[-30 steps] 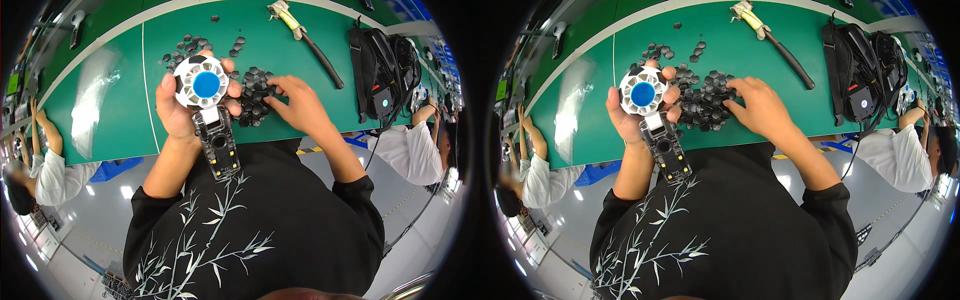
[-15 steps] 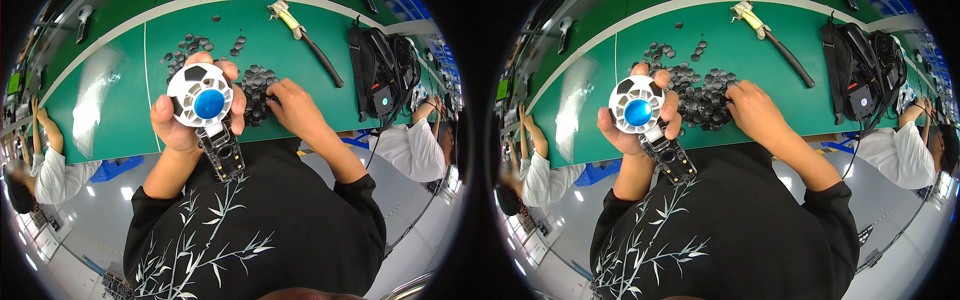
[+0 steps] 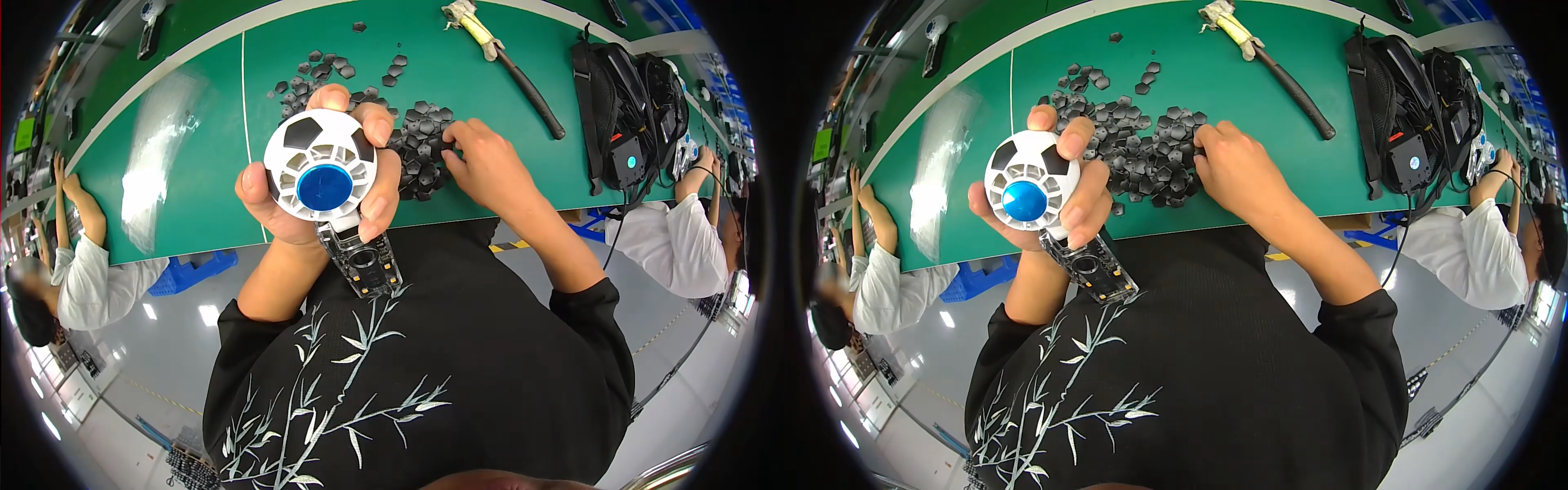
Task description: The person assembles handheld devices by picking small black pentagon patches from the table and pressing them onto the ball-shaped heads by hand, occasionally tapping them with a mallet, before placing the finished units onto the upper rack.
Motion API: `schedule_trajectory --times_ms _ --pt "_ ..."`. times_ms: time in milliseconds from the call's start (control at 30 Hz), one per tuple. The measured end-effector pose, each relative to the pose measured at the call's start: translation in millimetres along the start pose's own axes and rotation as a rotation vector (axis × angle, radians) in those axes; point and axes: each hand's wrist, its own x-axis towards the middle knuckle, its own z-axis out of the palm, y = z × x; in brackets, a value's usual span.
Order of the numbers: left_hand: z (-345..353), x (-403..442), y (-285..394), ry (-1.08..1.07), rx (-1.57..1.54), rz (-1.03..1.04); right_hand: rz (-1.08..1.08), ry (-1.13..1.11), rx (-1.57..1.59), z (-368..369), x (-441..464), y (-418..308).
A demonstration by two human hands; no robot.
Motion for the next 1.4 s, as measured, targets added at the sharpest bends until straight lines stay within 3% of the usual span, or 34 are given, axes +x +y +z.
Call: schedule_trajectory --times_ms 133,500,667,800,967,1167,1300,1400 --pt "-2 -2 -1 -0.076 -0.066 -0.011 0.018 0.032 -0.006 0 4 -2" --pt "0 1 0 -0.034 -0.058 -0.03 0.034 -0.057 0.012 -9 8 -4" --pt "15 2 -5 0.223 0.134 0.014 0.073 -0.082 0.228 -23 14 -10" --pt "16 8 -11 0.572 0.387 -0.056 0.06 0.102 0.593 -54 23 -17" --pt "17 13 -18 0.754 0.704 -0.118 -0.128 0.041 0.885 -71 23 -33" --pt "9 10 -15 0.796 0.685 -0.287 -0.069 -0.106 1.375 -65 19 -61" --pt "-8 4 -8 0.331 -0.222 -0.203 -0.109 0.037 1.282 -68 23 -62" --pt "-4 4 -5 0.369 -0.227 -0.201 -0.031 0.098 1.182 -67 24 -52"
